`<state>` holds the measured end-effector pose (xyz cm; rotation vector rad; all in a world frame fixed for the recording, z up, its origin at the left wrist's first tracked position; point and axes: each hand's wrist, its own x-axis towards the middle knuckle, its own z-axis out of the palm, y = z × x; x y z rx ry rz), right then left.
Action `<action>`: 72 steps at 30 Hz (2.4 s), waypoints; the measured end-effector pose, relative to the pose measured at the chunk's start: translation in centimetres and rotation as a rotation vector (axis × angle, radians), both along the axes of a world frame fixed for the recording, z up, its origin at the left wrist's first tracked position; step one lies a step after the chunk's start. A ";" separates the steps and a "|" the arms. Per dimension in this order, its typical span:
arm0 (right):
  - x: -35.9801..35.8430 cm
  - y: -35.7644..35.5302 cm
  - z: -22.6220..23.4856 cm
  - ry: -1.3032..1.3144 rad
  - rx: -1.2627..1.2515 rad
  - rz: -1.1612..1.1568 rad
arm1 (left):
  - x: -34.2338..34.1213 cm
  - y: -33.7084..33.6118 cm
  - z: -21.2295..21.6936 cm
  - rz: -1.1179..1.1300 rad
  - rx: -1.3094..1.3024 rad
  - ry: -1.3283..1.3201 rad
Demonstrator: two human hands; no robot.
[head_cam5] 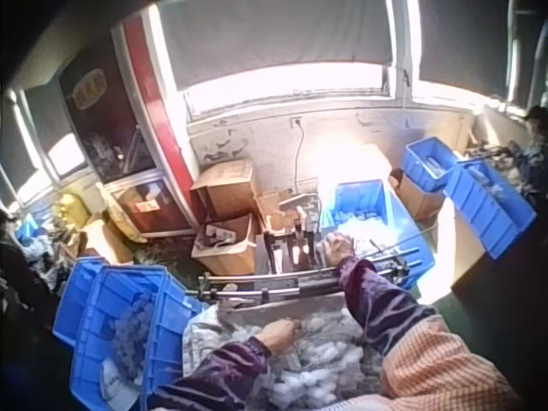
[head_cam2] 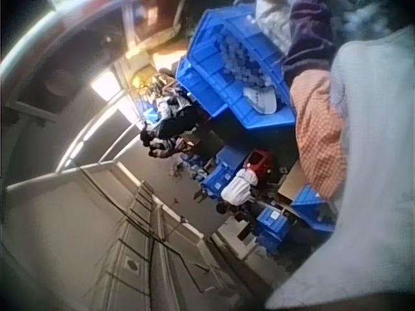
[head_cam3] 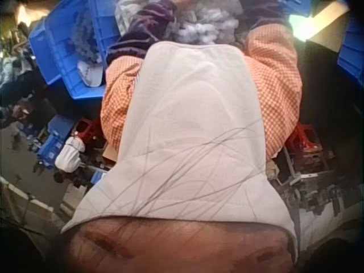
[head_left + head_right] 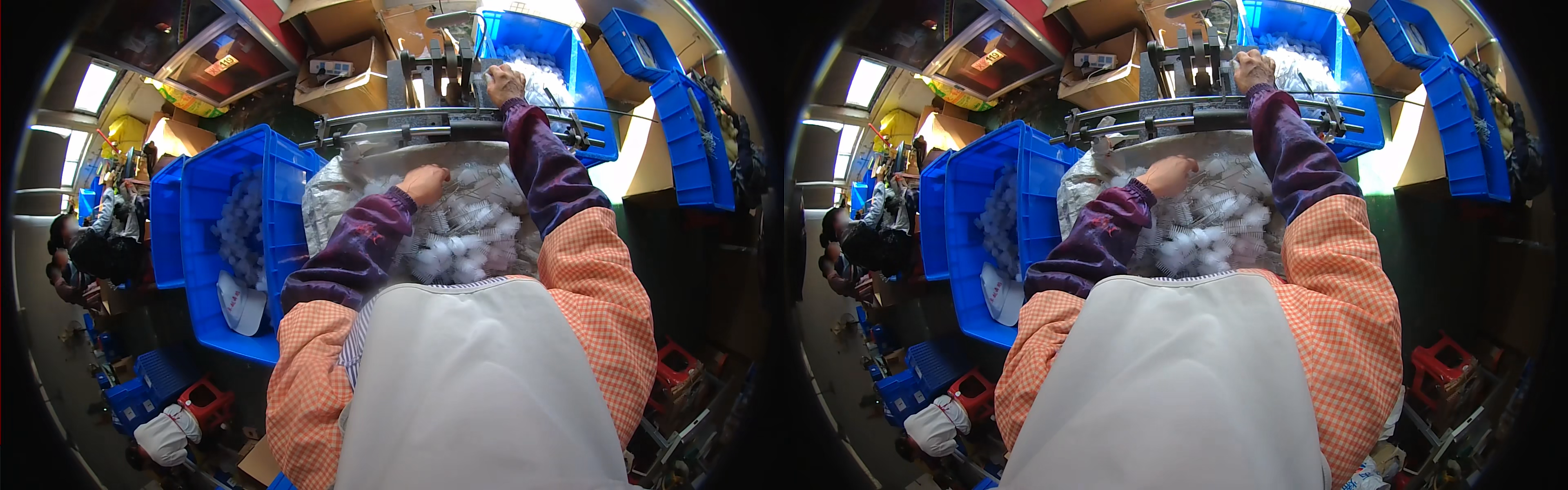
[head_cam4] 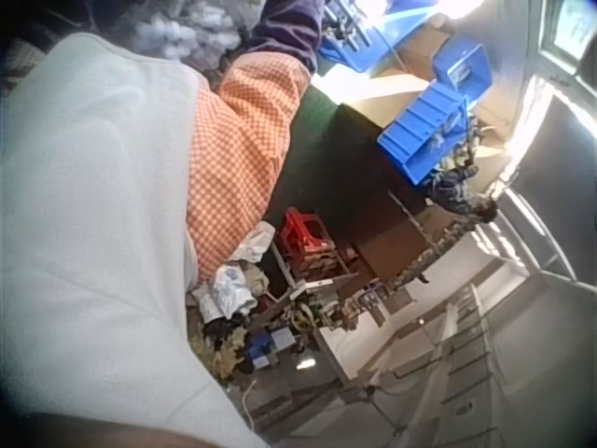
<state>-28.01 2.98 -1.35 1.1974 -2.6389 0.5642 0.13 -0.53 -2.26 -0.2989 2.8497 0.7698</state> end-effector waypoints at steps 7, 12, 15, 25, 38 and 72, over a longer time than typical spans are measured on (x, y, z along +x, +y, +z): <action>-0.1 -0.1 -0.5 -0.009 -0.086 0.013 | 0.1 -0.2 -0.4 -0.005 -0.003 -0.006; -0.5 -0.1 -0.7 -0.086 -0.067 0.053 | 0.1 -0.2 -0.4 -0.001 -0.009 -0.016; -0.9 -0.6 -0.6 -0.189 0.001 0.073 | 0.2 -0.2 -0.6 -0.004 -0.006 -0.013; -0.4 0.5 0.0 0.039 0.152 -0.186 | 0.1 -0.4 -0.6 -0.017 0.005 -0.023; 4.0 -0.2 1.4 -0.010 0.224 -0.015 | -0.2 -0.1 -0.1 0.030 0.003 0.067; -7.7 5.5 3.1 -0.109 0.288 -0.528 | -1.6 1.7 6.7 0.319 0.536 0.735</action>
